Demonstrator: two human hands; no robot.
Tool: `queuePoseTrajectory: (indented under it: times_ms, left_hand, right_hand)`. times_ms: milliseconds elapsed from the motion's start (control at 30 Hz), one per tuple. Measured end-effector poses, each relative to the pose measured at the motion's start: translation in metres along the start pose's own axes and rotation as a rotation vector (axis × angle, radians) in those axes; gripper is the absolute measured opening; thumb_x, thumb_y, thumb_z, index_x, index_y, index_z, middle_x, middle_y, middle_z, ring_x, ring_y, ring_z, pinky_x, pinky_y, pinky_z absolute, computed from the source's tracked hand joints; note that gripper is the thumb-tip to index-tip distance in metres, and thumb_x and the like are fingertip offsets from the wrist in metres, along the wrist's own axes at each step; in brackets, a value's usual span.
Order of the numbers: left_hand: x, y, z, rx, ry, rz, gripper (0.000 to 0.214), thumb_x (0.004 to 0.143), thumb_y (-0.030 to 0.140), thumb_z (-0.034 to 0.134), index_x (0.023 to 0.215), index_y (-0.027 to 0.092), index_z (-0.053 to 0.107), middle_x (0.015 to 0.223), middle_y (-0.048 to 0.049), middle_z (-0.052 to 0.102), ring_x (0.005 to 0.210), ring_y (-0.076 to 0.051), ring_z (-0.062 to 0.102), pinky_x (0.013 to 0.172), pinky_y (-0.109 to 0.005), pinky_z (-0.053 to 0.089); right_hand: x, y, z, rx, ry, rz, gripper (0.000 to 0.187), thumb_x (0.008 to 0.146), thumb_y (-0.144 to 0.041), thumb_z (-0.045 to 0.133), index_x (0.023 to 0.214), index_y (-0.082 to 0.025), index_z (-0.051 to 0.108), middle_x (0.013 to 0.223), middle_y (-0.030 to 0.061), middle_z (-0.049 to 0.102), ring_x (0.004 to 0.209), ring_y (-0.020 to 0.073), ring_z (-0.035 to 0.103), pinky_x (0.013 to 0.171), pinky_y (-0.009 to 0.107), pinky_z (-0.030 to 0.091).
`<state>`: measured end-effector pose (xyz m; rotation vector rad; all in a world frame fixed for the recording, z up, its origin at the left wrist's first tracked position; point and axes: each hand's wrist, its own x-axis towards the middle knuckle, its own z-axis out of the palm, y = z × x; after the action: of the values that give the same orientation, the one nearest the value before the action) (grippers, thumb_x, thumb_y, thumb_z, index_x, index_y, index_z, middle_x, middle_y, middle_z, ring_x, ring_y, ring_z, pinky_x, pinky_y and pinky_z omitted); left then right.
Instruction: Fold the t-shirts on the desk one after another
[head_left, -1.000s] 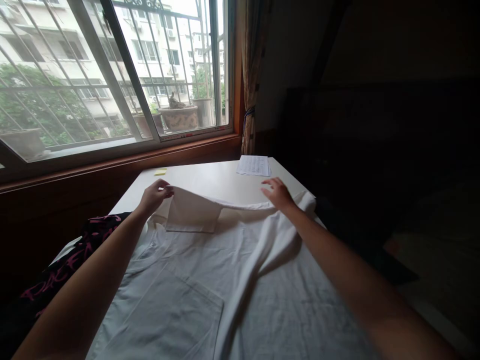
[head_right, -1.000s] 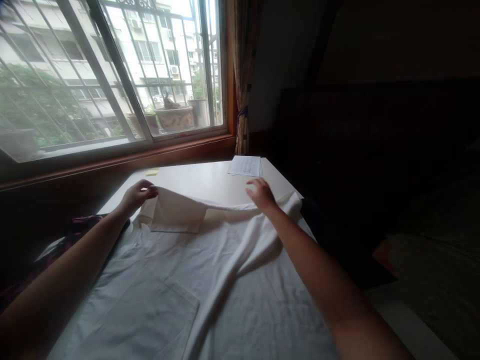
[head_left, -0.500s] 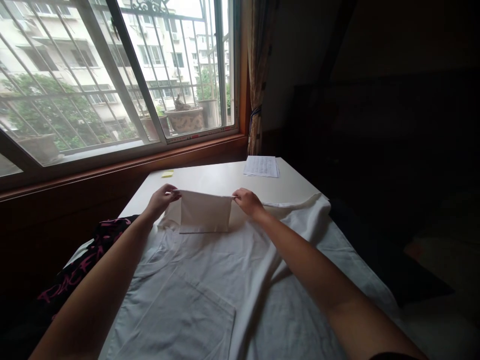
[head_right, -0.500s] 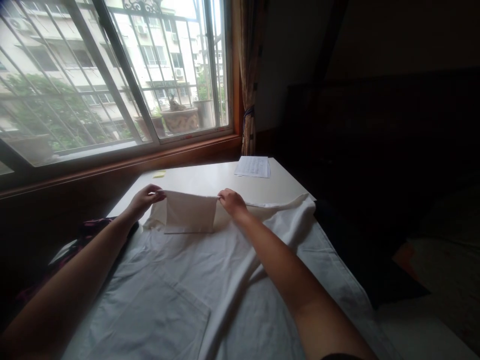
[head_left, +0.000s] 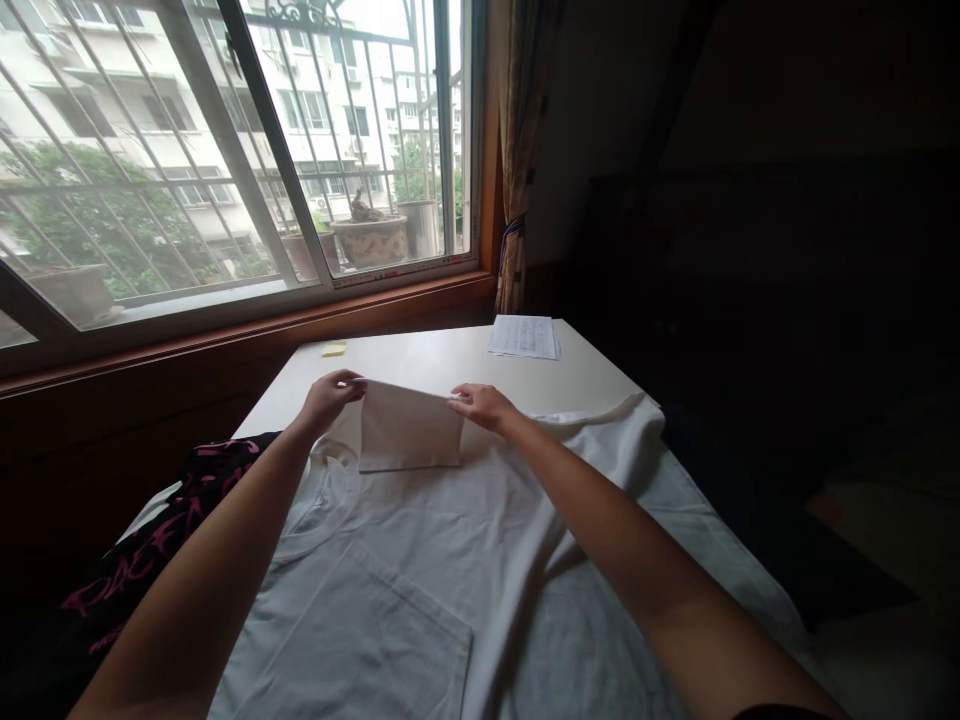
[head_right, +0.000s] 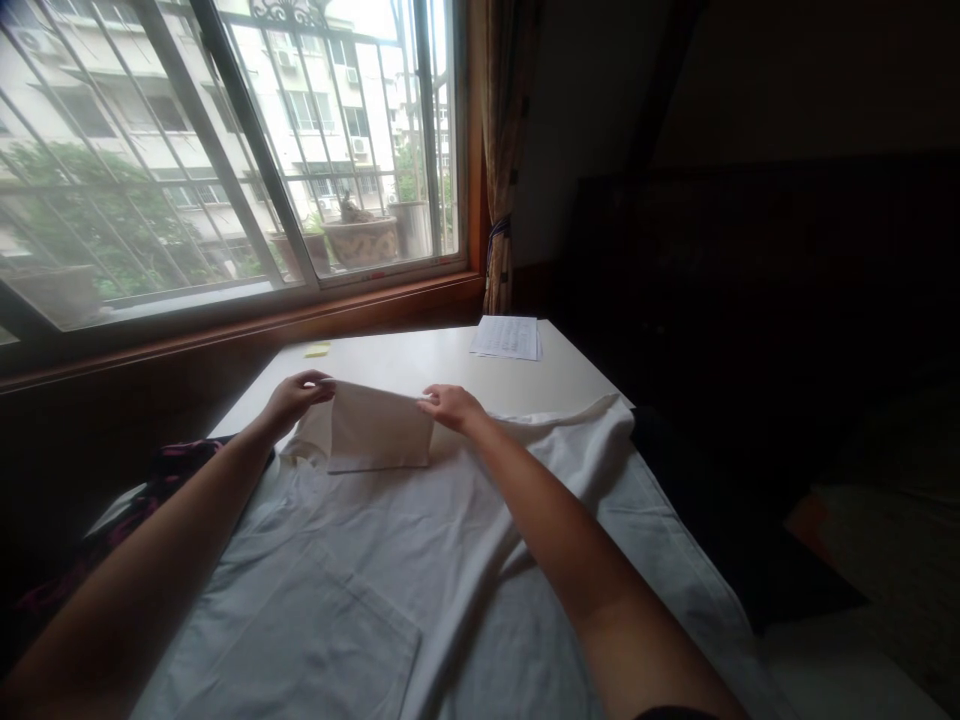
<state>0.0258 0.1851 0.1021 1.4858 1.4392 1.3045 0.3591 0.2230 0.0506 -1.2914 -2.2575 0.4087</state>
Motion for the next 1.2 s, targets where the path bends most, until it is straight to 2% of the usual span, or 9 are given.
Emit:
queuePoseTrajectory:
  times_ms: [167, 267, 400, 500, 600, 733, 867, 1067, 1200]
  left_hand:
    - [-0.002, 0.002, -0.004, 0.018, -0.018, -0.007, 0.049, 0.060, 0.057, 0.087, 0.086, 0.017, 0.074, 0.075, -0.0034, 0.073, 0.076, -0.021, 0.072, 0.085, -0.040, 0.059]
    - [-0.002, -0.001, -0.010, 0.123, -0.040, 0.055, 0.048, 0.062, 0.058, 0.085, 0.090, 0.019, 0.075, 0.080, -0.0044, 0.073, 0.078, -0.022, 0.070, 0.082, -0.037, 0.056]
    - [0.001, -0.004, -0.013, 0.468, -0.069, 0.272, 0.040, 0.065, 0.051, 0.084, 0.096, 0.027, 0.080, 0.083, -0.0018, 0.068, 0.073, -0.021, 0.065, 0.079, -0.034, 0.051]
    - [0.004, -0.005, -0.011, 0.644, -0.095, 0.375, 0.022, 0.073, 0.047, 0.079, 0.083, 0.028, 0.081, 0.080, -0.0025, 0.063, 0.069, -0.021, 0.061, 0.075, -0.034, 0.048]
    - [0.008, -0.007, -0.009, 0.732, -0.068, 0.442, 0.019, 0.079, 0.045, 0.075, 0.078, 0.028, 0.081, 0.083, -0.0048, 0.064, 0.072, -0.022, 0.061, 0.074, -0.035, 0.047]
    - [0.012, -0.010, -0.010, 0.827, -0.025, 0.480, 0.020, 0.081, 0.046, 0.075, 0.082, 0.028, 0.083, 0.086, -0.0066, 0.067, 0.079, -0.024, 0.061, 0.078, -0.036, 0.047]
    - [0.011, -0.012, -0.012, 0.911, -0.026, 0.438, 0.026, 0.087, 0.048, 0.069, 0.091, 0.027, 0.083, 0.094, -0.0072, 0.069, 0.084, -0.023, 0.062, 0.080, -0.034, 0.047]
    - [0.006, -0.011, -0.012, 0.991, -0.024, 0.350, 0.032, 0.092, 0.051, 0.062, 0.096, 0.027, 0.083, 0.100, -0.0055, 0.072, 0.086, -0.021, 0.066, 0.077, -0.029, 0.047]
    - [0.004, -0.005, -0.012, 1.002, -0.028, 0.290, 0.030, 0.092, 0.051, 0.062, 0.098, 0.029, 0.082, 0.099, -0.0041, 0.075, 0.086, -0.022, 0.068, 0.073, -0.029, 0.045]
  right_hand:
    - [0.012, -0.004, -0.001, -0.068, -0.018, -0.013, 0.015, 0.093, -0.034, 0.066, 0.090, -0.024, 0.077, 0.098, 0.0033, 0.078, 0.094, 0.0203, 0.070, 0.081, 0.026, 0.049]
    - [0.016, -0.005, -0.006, -0.092, 0.015, -0.015, 0.017, 0.097, -0.032, 0.061, 0.093, -0.024, 0.076, 0.102, 0.0042, 0.077, 0.097, 0.0204, 0.069, 0.082, 0.026, 0.048]
    - [0.015, -0.010, -0.009, -0.109, 0.022, -0.043, 0.015, 0.097, -0.031, 0.062, 0.096, -0.025, 0.075, 0.103, 0.0031, 0.077, 0.097, 0.0196, 0.069, 0.083, 0.026, 0.049]
    - [0.012, -0.010, -0.010, -0.119, 0.006, -0.075, 0.013, 0.096, -0.028, 0.064, 0.101, -0.025, 0.075, 0.105, 0.0024, 0.077, 0.099, 0.0189, 0.069, 0.086, 0.026, 0.049]
    - [0.005, -0.001, -0.015, -0.136, -0.024, -0.103, 0.019, 0.092, -0.022, 0.066, 0.109, -0.027, 0.074, 0.110, 0.0012, 0.076, 0.102, 0.0176, 0.069, 0.089, 0.024, 0.049]
    - [-0.016, 0.033, -0.034, -0.204, -0.062, -0.063, 0.031, 0.086, -0.017, 0.067, 0.113, -0.029, 0.074, 0.113, 0.0002, 0.076, 0.101, 0.0184, 0.069, 0.087, 0.024, 0.049]
    - [-0.046, 0.084, -0.069, -0.310, -0.121, 0.066, 0.024, 0.082, -0.017, 0.067, 0.100, -0.028, 0.077, 0.101, 0.0004, 0.078, 0.091, 0.0190, 0.069, 0.080, 0.024, 0.047]
    - [-0.094, 0.155, -0.135, -0.482, -0.159, 0.328, 0.019, 0.089, -0.024, 0.058, 0.092, -0.023, 0.076, 0.103, 0.0064, 0.075, 0.092, 0.0229, 0.065, 0.077, 0.030, 0.045]
    - [-0.122, 0.184, -0.158, -0.559, -0.137, 0.474, 0.019, 0.091, -0.025, 0.055, 0.093, -0.022, 0.073, 0.108, 0.0097, 0.073, 0.100, 0.0269, 0.061, 0.080, 0.035, 0.046]
